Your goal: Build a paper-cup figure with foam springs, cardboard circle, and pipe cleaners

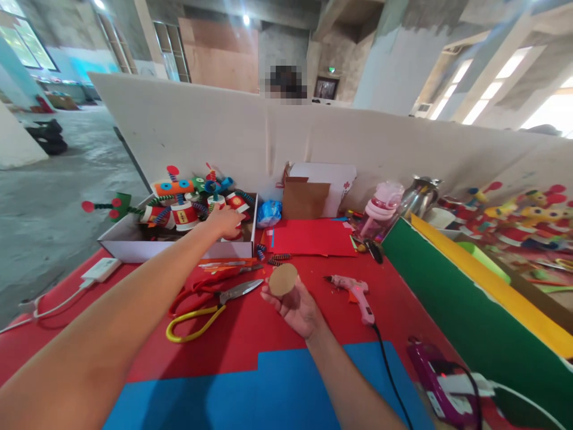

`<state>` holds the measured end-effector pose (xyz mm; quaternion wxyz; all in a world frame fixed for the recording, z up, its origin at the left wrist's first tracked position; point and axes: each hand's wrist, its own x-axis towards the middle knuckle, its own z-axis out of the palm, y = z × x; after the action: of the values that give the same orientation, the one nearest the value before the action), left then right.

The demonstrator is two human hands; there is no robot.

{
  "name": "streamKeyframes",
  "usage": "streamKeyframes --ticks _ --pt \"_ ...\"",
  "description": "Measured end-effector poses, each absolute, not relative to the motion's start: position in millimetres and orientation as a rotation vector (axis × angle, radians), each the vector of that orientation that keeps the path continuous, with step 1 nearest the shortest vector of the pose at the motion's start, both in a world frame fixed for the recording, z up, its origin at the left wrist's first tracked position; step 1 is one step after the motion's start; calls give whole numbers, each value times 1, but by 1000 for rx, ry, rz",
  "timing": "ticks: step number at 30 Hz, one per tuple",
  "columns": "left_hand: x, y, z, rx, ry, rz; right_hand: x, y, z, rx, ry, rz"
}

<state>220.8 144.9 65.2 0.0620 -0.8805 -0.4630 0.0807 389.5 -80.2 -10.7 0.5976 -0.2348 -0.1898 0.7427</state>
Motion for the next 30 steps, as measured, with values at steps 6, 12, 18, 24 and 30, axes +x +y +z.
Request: streamKeyframes --ticks 6,12,18,24,30 --pt "214 132 74 -2688 -1373 120 391 -80 -8 -506 -403 1701" --pt "197 66 110 -2610 -1394 -999 396 -79 -6 -484 -361 1680" --pt "212 -27 96 -2697 -1206 -1612 396 -81 -2 -460 -389 1668" --pt "222 -45 67 -2885 -1039 -1639 398 -82 -3 -511 -450 1585" --pt "223 -43 63 -2913 -982 -1540 396 -82 -7 -543 -482 1593"
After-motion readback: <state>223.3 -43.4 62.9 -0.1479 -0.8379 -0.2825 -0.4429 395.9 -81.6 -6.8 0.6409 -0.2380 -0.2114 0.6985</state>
